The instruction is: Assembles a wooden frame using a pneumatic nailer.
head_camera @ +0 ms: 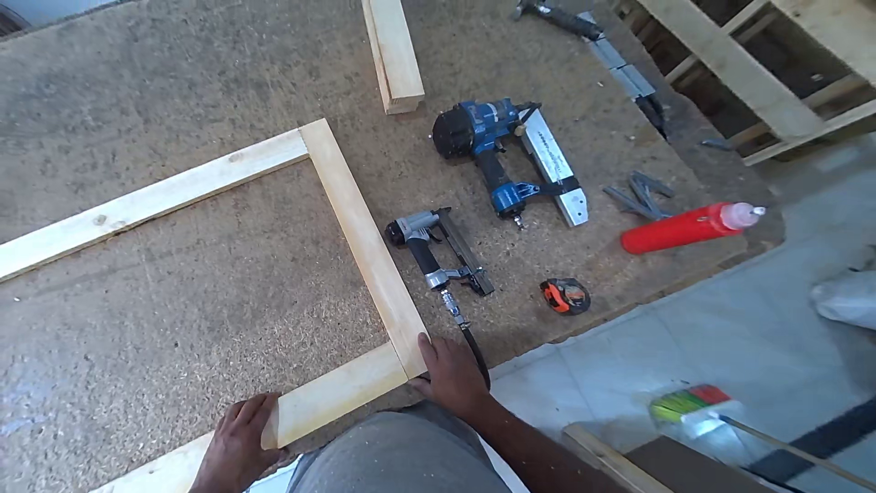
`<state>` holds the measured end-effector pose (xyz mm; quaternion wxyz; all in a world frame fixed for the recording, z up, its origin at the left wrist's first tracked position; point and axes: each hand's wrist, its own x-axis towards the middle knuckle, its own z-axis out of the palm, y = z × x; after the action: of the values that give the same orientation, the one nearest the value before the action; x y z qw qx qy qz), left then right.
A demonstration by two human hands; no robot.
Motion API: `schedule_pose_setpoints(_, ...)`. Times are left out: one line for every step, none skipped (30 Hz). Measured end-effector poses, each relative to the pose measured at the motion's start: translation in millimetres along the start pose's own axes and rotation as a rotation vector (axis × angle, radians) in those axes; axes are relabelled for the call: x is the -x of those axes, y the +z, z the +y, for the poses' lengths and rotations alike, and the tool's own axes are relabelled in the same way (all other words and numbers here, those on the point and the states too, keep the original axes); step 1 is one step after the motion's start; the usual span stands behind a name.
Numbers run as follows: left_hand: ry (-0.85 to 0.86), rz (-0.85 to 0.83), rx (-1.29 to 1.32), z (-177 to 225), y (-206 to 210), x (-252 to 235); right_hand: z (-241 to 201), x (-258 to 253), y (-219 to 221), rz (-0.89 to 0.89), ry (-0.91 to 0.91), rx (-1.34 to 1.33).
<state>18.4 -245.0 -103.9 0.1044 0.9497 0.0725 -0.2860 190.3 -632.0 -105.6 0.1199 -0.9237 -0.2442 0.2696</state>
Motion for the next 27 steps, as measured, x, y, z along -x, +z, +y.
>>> schedule_pose_setpoints(-0.013, -0.025, -0.011, 1.2, -2.1, -0.1, -9.1, 0.5, -19.9, -0.113, 0.058, -0.024)
schedule_pose_setpoints(-0.023, -0.042, -0.023, 2.2, -4.7, -0.8, -14.9, 0.4, -37.8, -0.155, 0.096, -0.046)
schedule_pose_setpoints(-0.031, -0.045, -0.027, 3.6, -7.7, -1.8, -16.9, -0.7, -51.3, -0.114, 0.116, -0.079)
schedule_pose_setpoints(-0.038, -0.036, -0.013, 6.9, -11.6, -2.5, -15.1, -4.0, -57.5, 0.003, 0.125, -0.101)
schedule_pose_setpoints(-0.034, -0.021, 0.01, 12.0, -16.9, -4.0, -10.5, -11.8, -58.5, 0.158, 0.129, -0.099)
schedule_pose_setpoints(-0.016, 0.005, 0.035, 18.6, -22.6, -6.9, -5.1, -25.3, -60.9, 0.303, 0.131, -0.096)
schedule_pose_setpoints(0.007, 0.024, 0.054, 27.6, -29.6, -11.6, -0.5, -44.4, -66.0, 0.381, 0.159, -0.106)
schedule_pose_setpoints(0.036, 0.035, 0.069, 39.8, -38.7, -18.3, 3.8, -67.5, -69.7, 0.418, 0.21, -0.117)
schedule_pose_setpoints(0.075, 0.033, 0.079, 55.3, -49.8, -26.4, 8.3, -91.9, -70.1, 0.444, 0.266, -0.129)
schedule_pose_setpoints(0.129, 0.017, 0.082, 72.5, -61.1, -36.8, 12.5, -114.8, -68.7, 0.44, 0.323, -0.133)
schedule_pose_setpoints(0.191, -0.024, 0.071, 90.4, -71.8, -49.5, 15.6, -133.9, -68.0, 0.405, 0.369, -0.135)
schedule_pose_setpoints(0.254, -0.082, 0.047, 108.4, -81.3, -63.2, 17.3, -148.4, -67.4, 0.361, 0.401, -0.129)
schedule_pose_setpoints(0.326, -0.142, 0.007, 125.6, -88.8, -77.8, 16.6, -157.8, -68.8, 0.314, 0.43, -0.119)
schedule_pose_setpoints(0.413, -0.18, -0.042, 140.9, -93.2, -93.2, 14.8, -163.1, -71.8, 0.263, 0.458, -0.105)
schedule_pose_setpoints(0.513, -0.186, -0.095, 153.5, -94.3, -108.4, 12.4, -165.2, -76.3, 0.206, 0.486, -0.114)
schedule_pose_setpoints(0.618, -0.177, -0.154, 164.0, -93.6, -123.5, 11.3, -164.3, -82.4, 0.165, 0.504, -0.135)
schedule_pose_setpoints(0.71, -0.175, -0.211, 173.7, -93.6, -138.1, 12.3, -159.8, -91.6, 0.137, 0.507, -0.165)
schedule_pose_setpoints(0.788, -0.185, -0.266, 182.8, -94.6, -151.9, 15.4, -150.2, -102.4, 0.134, 0.495, -0.203)
schedule_pose_setpoints(0.863, -0.174, -0.302, 189.5, -94.3, -164.5, 19.4, -134.3, -115.1, 0.144, 0.47, -0.259)
schedule_pose_setpoints(0.926, -0.158, -0.331, 194.2, -94.3, -174.8, 22.5, -112.0, -128.1, 0.16, 0.435, -0.318)
schedule_pose_setpoints(0.981, -0.139, -0.356, 198.0, -94.6, -183.2, 23.2, -83.5, -141.6, 0.17, 0.403, -0.371)
schedule_pose_setpoints(1.023, -0.129, -0.38, 201.6, -95.5, -190.2, 21.2, -50.2, -153.5, 0.183, 0.386, -0.426)
schedule_pose_setpoints(1.047, -0.134, -0.405, 204.6, -96.0, -195.7, 16.5, -15.1, -162.4, 0.179, 0.391, -0.481)
schedule_pose_setpoints(1.061, -0.147, -0.434, 206.8, -95.6, -199.8, 9.8, 18.7, -165.6, 0.159, 0.424, -0.539)
schedule_pose_setpoints(1.07, -0.154, -0.449, 207.8, -94.0, -203.4, 3.0, 49.7, -159.7, 0.163, 0.446, -0.603)
schedule_pose_setpoints(1.073, -0.165, -0.451, 208.5, -92.9, -206.5, -4.9, 76.1, -147.0, 0.178, 0.453, -0.685)
schedule_pose_setpoints(1.072, -0.18, -0.448, 209.0, -92.1, -209.0, -15.3, 95.9, -133.3, 0.183, 0.437, -0.763)
